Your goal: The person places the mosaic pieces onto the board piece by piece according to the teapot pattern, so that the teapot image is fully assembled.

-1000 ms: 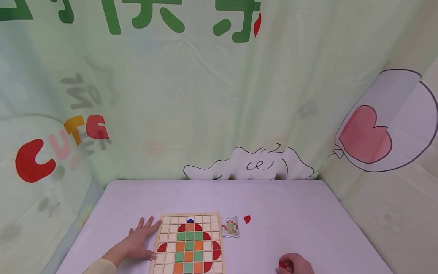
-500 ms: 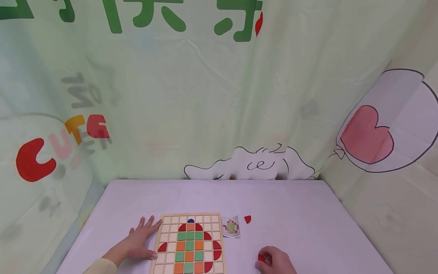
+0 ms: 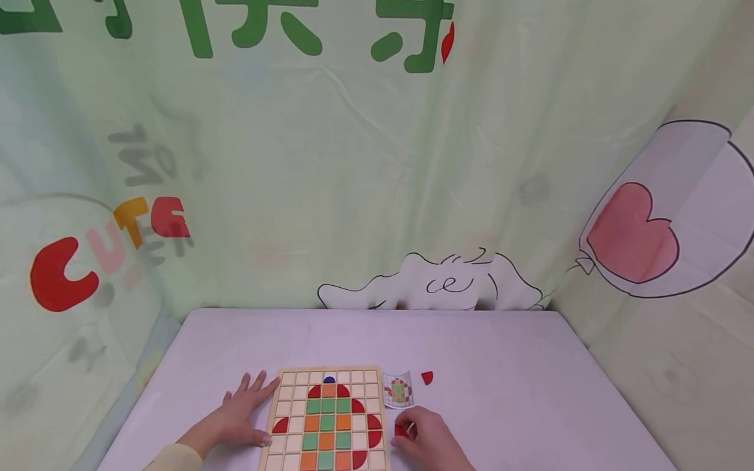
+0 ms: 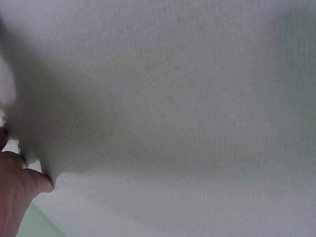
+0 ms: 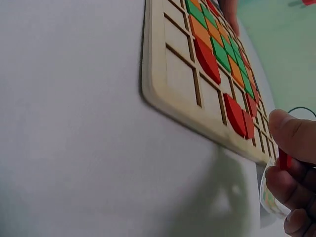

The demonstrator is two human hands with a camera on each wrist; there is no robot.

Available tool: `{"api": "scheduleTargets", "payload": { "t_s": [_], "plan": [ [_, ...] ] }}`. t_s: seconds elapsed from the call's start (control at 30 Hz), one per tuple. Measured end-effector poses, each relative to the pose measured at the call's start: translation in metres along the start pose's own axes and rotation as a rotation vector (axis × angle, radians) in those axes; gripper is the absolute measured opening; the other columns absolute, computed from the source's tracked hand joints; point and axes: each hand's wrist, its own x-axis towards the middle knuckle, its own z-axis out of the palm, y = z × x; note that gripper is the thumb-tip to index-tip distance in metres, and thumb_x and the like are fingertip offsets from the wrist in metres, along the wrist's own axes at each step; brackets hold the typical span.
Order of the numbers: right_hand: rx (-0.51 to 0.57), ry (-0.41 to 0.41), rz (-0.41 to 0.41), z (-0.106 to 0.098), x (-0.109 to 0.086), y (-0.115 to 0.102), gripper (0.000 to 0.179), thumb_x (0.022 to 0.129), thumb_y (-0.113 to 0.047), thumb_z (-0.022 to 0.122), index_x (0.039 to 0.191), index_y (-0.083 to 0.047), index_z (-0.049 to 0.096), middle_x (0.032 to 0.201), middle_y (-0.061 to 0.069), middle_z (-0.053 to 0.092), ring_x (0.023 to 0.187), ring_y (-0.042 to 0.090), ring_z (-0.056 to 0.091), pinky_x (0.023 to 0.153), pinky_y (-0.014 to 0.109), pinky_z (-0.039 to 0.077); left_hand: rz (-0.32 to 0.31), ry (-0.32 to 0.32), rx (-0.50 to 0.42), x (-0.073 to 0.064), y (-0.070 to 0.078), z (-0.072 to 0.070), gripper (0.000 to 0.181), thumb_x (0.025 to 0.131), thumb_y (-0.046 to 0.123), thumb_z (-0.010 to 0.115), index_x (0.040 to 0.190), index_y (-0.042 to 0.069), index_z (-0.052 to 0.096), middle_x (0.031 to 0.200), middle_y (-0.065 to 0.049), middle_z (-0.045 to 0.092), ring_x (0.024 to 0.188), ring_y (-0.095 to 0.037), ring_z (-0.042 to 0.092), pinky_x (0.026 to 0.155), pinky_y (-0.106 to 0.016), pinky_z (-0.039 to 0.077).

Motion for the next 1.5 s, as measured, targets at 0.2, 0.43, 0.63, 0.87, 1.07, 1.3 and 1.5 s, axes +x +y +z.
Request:
{"api": "scheduleTargets", "payload": {
  "t_s": [0.2, 0.43, 0.63, 0.87, 1.07, 1.3, 1.5],
  "plan": [
    [0.042, -0.091, -0.146, 0.009, 0.010, -0.021, 0.020, 0.089, -0.016, 0.080, 0.102, -0.003, 0.072, 0.089, -0.001, 0.063, 0.082, 0.014, 0.055, 0.066, 0.018, 0.049, -0.015, -0.006, 0.000, -0.002, 0.008, -0.005, 0.108, 0.065, 0.028, 0.096, 0.156, 0.010, 0.041, 0.166, -0.028, 0.023, 0.153, -0.058, 0.006, 0.114, -0.082, 0.009],
    [0.045, -0.115, -0.249, 0.029, 0.021, -0.049, 0.020, 0.087, -0.016, 0.081, 0.101, -0.004, 0.073, 0.087, -0.003, 0.063, 0.076, 0.009, 0.053, 0.064, 0.019, 0.048, -0.023, -0.004, -0.001, -0.003, 0.009, -0.006, 0.107, 0.066, 0.026, 0.095, 0.157, 0.011, 0.041, 0.167, -0.028, 0.023, 0.154, -0.057, 0.006, 0.115, -0.081, 0.008],
    [-0.017, -0.116, -0.347, 0.050, 0.033, -0.072, 0.018, 0.085, -0.017, 0.083, 0.095, -0.007, 0.073, 0.085, -0.007, 0.061, 0.073, 0.001, 0.051, 0.064, 0.019, 0.049, -0.024, -0.001, -0.002, -0.003, 0.008, -0.007, 0.107, 0.065, 0.026, 0.096, 0.156, 0.010, 0.041, 0.166, -0.028, 0.023, 0.153, -0.058, 0.006, 0.115, -0.081, 0.008],
    [-0.161, -0.134, -0.364, 0.073, 0.046, -0.096, 0.019, 0.084, -0.023, 0.085, 0.094, -0.011, 0.075, 0.083, -0.010, 0.061, 0.073, 0.001, 0.048, 0.067, 0.019, 0.047, -0.013, -0.003, 0.003, -0.003, 0.006, -0.008, 0.108, 0.065, 0.027, 0.096, 0.156, 0.010, 0.041, 0.166, -0.029, 0.024, 0.153, -0.058, 0.006, 0.114, -0.082, 0.009],
    [-0.253, -0.141, -0.340, 0.088, 0.055, -0.113, 0.020, 0.083, -0.026, 0.086, 0.096, -0.013, 0.075, 0.082, -0.012, 0.061, 0.075, 0.003, 0.047, 0.070, 0.019, 0.047, -0.009, -0.004, 0.001, -0.004, 0.007, -0.009, 0.107, 0.066, 0.027, 0.095, 0.156, 0.010, 0.041, 0.166, -0.029, 0.024, 0.153, -0.058, 0.007, 0.114, -0.082, 0.009],
    [-0.264, -0.147, -0.311, 0.097, 0.061, -0.122, 0.018, 0.083, -0.023, 0.086, 0.092, -0.012, 0.075, 0.077, -0.011, 0.058, 0.070, 0.004, 0.047, 0.066, 0.018, 0.043, -0.010, -0.006, -0.005, -0.004, 0.007, -0.008, 0.106, 0.066, 0.027, 0.095, 0.156, 0.010, 0.042, 0.166, -0.029, 0.024, 0.153, -0.058, 0.006, 0.114, -0.082, 0.008],
    [-0.298, -0.143, -0.318, 0.103, 0.064, -0.124, 0.018, 0.083, -0.023, 0.086, 0.091, -0.012, 0.075, 0.074, -0.011, 0.057, 0.068, 0.004, 0.047, 0.065, 0.019, 0.044, -0.018, -0.015, -0.008, -0.003, 0.006, -0.008, 0.105, 0.067, 0.028, 0.095, 0.156, 0.011, 0.042, 0.166, -0.029, 0.023, 0.153, -0.058, 0.006, 0.114, -0.082, 0.008]
  ]
}}
